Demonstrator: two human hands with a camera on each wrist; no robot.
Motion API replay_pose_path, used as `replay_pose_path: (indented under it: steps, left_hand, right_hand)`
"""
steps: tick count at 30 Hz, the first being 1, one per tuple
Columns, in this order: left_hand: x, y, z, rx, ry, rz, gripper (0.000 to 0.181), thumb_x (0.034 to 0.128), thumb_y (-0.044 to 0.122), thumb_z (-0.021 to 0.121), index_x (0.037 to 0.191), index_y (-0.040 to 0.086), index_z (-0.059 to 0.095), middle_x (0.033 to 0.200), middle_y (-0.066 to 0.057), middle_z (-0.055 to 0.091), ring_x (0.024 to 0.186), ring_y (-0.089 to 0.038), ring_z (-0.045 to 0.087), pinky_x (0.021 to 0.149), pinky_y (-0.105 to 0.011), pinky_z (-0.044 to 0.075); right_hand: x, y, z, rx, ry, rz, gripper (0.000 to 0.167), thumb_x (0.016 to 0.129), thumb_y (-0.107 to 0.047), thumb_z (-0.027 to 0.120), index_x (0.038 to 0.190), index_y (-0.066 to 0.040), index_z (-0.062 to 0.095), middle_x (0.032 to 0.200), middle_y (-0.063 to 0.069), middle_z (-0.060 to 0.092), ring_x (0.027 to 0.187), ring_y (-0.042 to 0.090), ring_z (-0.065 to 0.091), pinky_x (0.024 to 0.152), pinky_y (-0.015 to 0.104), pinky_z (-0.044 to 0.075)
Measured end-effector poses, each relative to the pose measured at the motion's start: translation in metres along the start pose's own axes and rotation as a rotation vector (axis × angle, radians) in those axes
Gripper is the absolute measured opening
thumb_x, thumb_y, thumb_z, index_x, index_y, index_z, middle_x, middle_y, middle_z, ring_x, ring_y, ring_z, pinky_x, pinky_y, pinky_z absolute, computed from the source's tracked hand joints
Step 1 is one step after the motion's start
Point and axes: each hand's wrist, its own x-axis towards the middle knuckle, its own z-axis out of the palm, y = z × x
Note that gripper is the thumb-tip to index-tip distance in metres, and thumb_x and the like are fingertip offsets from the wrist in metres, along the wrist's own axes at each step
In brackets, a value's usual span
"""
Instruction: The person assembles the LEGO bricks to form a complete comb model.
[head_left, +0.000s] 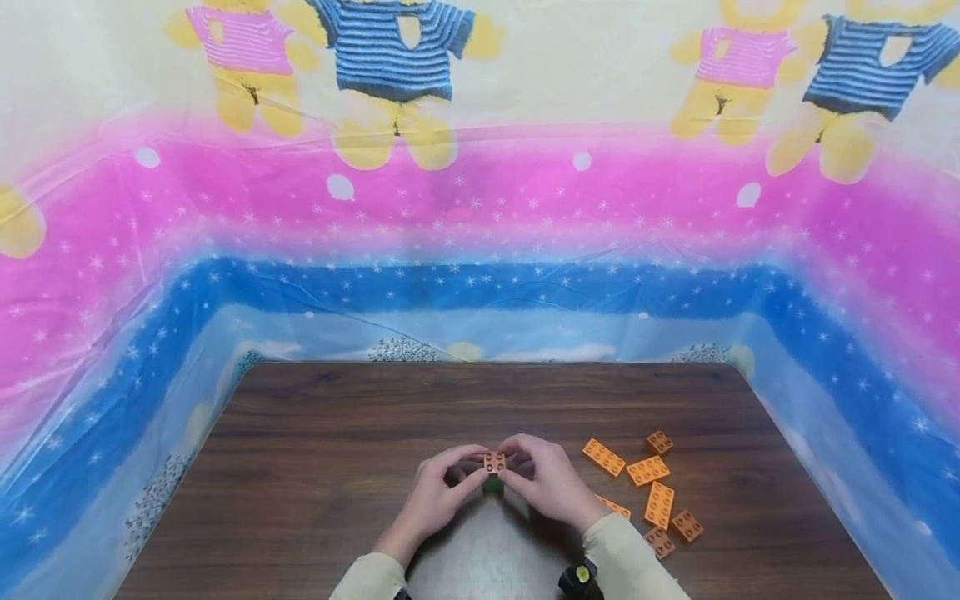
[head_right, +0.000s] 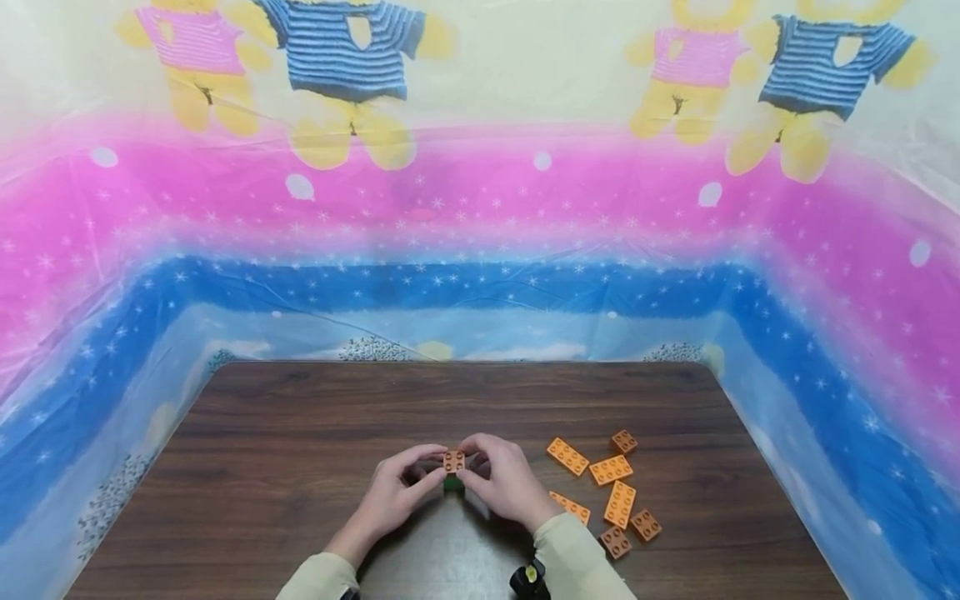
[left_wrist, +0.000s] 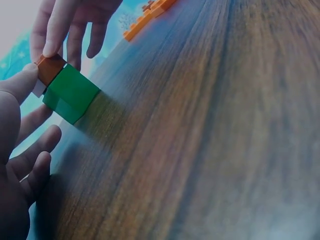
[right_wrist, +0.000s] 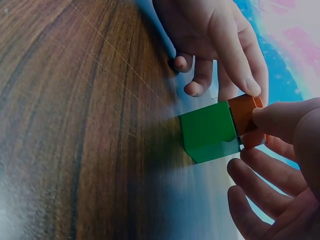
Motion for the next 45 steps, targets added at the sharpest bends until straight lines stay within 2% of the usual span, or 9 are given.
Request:
replay_pose_path:
  steps: [10, 15, 24, 30, 35, 42, 45]
  left_hand:
    - [-0.001, 0.001, 0.000, -0.014, -0.005, 0.014, 0.027, 0.0984, 0.023, 0.077, 0.125, 0.015, 0.076, 0.112, -0.002, 0.078, 0.077, -0.013, 0.067, 0.070, -0.028, 0.054]
    - [0.001, 0.002, -0.001, 0.000, -0.006, 0.022, 0.028, 0.0981, 0.022, 0.077, 0.125, 0.013, 0.076, 0.113, -0.001, 0.077, 0.078, -0.012, 0.067, 0.071, -0.027, 0.055]
    - [0.001, 0.004, -0.002, -0.009, -0.035, -0.076, 0.031, 0.0990, 0.027, 0.076, 0.128, 0.015, 0.075, 0.115, 0.006, 0.076, 0.082, -0.011, 0.068, 0.074, -0.027, 0.055]
    - [0.000, 0.004, -0.002, -0.019, -0.048, -0.088, 0.033, 0.0995, 0.028, 0.075, 0.129, 0.014, 0.074, 0.116, 0.006, 0.076, 0.084, -0.013, 0.069, 0.075, -0.028, 0.055]
    - [0.001, 0.004, -0.002, -0.011, -0.049, -0.079, 0.032, 0.0997, 0.028, 0.075, 0.129, 0.015, 0.074, 0.116, 0.007, 0.076, 0.083, -0.013, 0.068, 0.074, -0.028, 0.054]
    - [0.001, 0.002, -0.001, -0.021, -0.026, -0.043, 0.030, 0.0984, 0.026, 0.077, 0.127, 0.016, 0.075, 0.113, 0.001, 0.078, 0.081, -0.013, 0.067, 0.073, -0.027, 0.053]
    - [0.001, 0.002, -0.002, -0.020, -0.030, -0.047, 0.031, 0.0986, 0.026, 0.076, 0.127, 0.015, 0.075, 0.114, 0.001, 0.078, 0.082, -0.013, 0.068, 0.073, -0.027, 0.054]
  right_hand:
    - [0.000, 0.002, -0.001, 0.014, -0.027, 0.048, 0.025, 0.100, -0.022, 0.075, 0.124, -0.017, 0.070, 0.117, -0.002, 0.073, 0.101, 0.013, 0.072, 0.084, 0.029, 0.059]
    - [0.001, 0.001, -0.002, 0.018, -0.023, 0.062, 0.026, 0.100, -0.023, 0.075, 0.124, -0.017, 0.070, 0.117, -0.002, 0.073, 0.101, 0.012, 0.071, 0.085, 0.032, 0.060]
    - [-0.002, -0.001, -0.002, 0.040, -0.015, 0.039, 0.025, 0.101, -0.020, 0.073, 0.125, -0.018, 0.070, 0.118, -0.003, 0.073, 0.101, 0.011, 0.072, 0.085, 0.032, 0.059]
    - [-0.004, 0.000, 0.000, 0.030, -0.015, 0.027, 0.026, 0.102, -0.021, 0.072, 0.128, -0.020, 0.068, 0.121, -0.005, 0.072, 0.103, 0.010, 0.071, 0.089, 0.034, 0.059]
    - [-0.006, 0.001, -0.001, 0.030, -0.005, 0.030, 0.028, 0.102, -0.022, 0.071, 0.130, -0.020, 0.067, 0.124, -0.004, 0.071, 0.105, 0.012, 0.071, 0.090, 0.034, 0.059]
    - [-0.016, 0.000, -0.012, -0.010, 0.032, 0.008, 0.033, 0.102, -0.021, 0.072, 0.133, -0.011, 0.066, 0.127, 0.003, 0.071, 0.105, 0.014, 0.072, 0.089, 0.037, 0.060]
    - [-0.020, -0.001, -0.018, -0.029, 0.048, 0.026, 0.033, 0.101, -0.021, 0.072, 0.133, -0.013, 0.066, 0.128, 0.007, 0.071, 0.105, 0.015, 0.071, 0.089, 0.037, 0.060]
